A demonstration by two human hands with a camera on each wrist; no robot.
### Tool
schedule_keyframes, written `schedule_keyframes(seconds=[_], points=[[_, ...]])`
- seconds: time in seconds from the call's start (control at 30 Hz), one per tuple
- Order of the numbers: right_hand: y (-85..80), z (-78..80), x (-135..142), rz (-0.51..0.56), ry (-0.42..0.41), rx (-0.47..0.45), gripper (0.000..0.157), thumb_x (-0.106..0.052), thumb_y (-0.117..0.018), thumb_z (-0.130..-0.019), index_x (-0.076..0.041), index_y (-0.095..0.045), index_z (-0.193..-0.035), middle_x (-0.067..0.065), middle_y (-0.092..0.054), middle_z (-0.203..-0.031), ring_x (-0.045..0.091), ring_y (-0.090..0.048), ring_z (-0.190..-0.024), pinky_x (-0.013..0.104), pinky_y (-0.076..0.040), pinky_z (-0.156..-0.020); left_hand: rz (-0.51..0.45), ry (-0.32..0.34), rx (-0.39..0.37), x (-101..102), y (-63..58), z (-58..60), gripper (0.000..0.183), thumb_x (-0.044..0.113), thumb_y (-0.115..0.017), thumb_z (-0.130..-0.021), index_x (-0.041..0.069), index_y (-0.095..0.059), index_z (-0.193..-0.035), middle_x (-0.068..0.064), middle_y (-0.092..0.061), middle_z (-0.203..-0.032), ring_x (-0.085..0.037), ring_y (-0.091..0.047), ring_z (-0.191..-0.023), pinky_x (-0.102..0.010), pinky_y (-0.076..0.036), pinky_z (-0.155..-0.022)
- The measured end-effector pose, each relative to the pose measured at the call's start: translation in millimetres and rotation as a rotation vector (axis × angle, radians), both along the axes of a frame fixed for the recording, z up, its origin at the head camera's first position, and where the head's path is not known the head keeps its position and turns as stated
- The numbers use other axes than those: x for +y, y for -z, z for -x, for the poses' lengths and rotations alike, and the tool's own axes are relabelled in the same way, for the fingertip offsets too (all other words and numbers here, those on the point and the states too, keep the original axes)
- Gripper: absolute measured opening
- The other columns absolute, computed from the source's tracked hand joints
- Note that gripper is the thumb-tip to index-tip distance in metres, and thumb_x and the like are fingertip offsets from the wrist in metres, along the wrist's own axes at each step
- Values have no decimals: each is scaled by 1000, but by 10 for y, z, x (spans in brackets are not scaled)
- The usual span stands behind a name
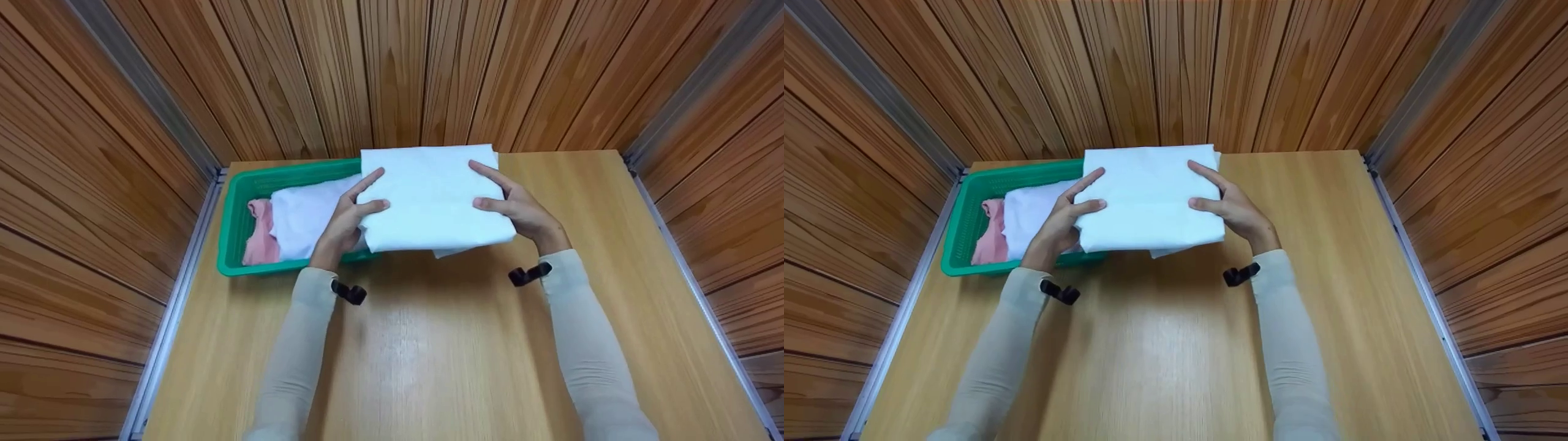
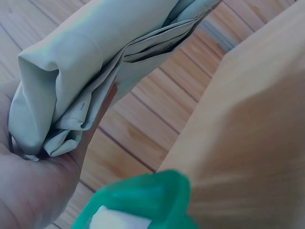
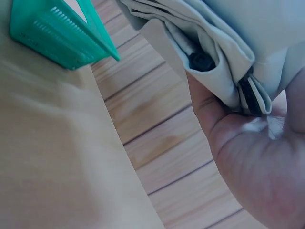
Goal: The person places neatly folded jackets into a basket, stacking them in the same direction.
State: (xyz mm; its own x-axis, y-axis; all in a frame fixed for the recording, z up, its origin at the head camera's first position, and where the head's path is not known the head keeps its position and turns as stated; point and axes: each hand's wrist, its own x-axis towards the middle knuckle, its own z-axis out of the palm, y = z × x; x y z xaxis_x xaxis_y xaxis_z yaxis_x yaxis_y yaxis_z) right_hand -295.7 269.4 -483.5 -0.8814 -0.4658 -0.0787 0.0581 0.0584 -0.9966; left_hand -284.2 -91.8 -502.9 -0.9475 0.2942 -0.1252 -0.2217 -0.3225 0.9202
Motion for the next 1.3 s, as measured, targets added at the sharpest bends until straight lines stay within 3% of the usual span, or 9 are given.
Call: schedule_keyframes(seconds=[0.3, 0.77, 1.0, 1.3], points=[[-54, 125, -409, 19, -45, 9, 79, -15, -72, -100, -36, -36, -167, 8, -20, -173, 32, -33, -150, 39, -51, -104, -28, -26, -3, -402, -68, 0, 68, 8, -78, -96, 33, -57, -155, -8, -48, -158, -28, -61, -131, -36, -62, -93], [-18, 251, -947, 38, -110, 3, 78, -15, -72, -101, -34, -36, -167, 8, -18, -174, 32, -34, -152, 45, -46, -112, -52, -107, -49, -909, 19, -62, 66, 12, -78, -97, 37, -57, -155, 1, -39, -167, -27, -46, -147, -36, -57, -104], [-37, 310, -1157, 22, -129, 6, 78, -19, -73, -100, -35, -36, -167, 6, -18, -176, 32, -32, -155, 52, -43, -118, -49, -146, -79, -1102, 38, -76, 65, 13, -78, -97, 38, -58, -154, 5, -35, -171, -24, -39, -152, -40, -48, -111], [-9, 336, -1418, 5, -156, -2, 78, -22, -74, -100, -37, -36, -166, 2, -15, -178, 30, -31, -158, 54, -41, -122, -71, -191, -72, -1337, 68, -142, 66, 14, -80, -96, 33, -57, -155, 5, -34, -172, -22, -42, -148, -32, -56, -102]])
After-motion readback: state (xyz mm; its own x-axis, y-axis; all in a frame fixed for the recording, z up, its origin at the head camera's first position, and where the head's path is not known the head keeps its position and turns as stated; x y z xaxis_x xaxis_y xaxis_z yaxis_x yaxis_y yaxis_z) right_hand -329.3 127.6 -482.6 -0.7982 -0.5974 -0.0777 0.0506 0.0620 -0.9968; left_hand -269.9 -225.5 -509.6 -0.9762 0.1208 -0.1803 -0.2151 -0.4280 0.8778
